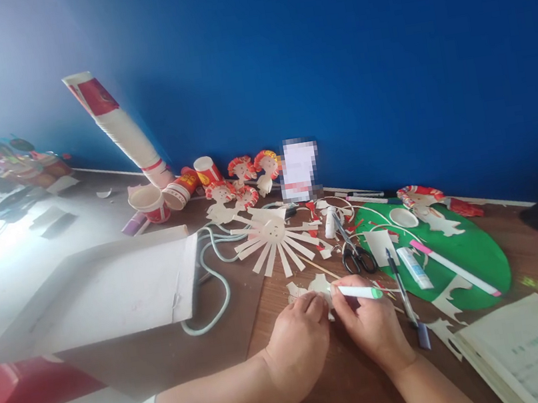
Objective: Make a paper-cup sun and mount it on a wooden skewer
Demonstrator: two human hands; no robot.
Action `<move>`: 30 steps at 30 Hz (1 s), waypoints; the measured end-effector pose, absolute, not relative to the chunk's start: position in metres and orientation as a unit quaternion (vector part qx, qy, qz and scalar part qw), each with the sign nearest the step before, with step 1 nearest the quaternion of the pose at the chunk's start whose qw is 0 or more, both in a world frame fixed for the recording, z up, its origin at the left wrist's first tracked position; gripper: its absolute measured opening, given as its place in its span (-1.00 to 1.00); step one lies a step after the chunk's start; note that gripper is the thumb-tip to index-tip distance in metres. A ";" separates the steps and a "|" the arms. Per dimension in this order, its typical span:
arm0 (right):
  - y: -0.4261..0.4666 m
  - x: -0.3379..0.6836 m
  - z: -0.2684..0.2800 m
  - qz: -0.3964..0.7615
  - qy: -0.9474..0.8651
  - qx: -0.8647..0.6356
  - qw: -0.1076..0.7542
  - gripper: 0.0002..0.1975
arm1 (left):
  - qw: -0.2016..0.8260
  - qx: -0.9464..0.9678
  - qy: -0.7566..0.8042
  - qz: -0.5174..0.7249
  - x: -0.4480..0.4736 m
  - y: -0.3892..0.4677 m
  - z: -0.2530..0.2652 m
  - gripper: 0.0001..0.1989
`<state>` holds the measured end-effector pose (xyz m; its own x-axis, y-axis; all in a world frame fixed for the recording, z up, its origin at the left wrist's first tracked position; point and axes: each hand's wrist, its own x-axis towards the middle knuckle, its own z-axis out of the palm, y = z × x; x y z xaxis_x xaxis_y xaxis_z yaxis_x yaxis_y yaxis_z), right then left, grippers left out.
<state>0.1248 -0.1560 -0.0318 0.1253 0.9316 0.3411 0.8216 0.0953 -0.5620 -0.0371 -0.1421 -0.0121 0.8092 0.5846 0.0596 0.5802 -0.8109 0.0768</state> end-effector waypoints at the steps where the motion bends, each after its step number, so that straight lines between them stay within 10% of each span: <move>1: -0.156 0.125 -0.032 0.080 -0.657 -0.667 0.342 -0.83 | 0.027 0.951 0.306 0.041 -0.037 -0.142 -0.012 -0.74; 30: -0.158 0.124 -0.032 0.047 -0.665 -0.650 0.365 -0.85 | 0.020 0.952 0.300 0.065 -0.038 -0.148 -0.017 -0.74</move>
<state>0.1245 -0.1584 -0.0316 0.1118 0.8989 0.4236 0.8305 0.1495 -0.5366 -0.0382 -0.1476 -0.0165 0.8119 0.5731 0.1117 0.5679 -0.8195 0.0766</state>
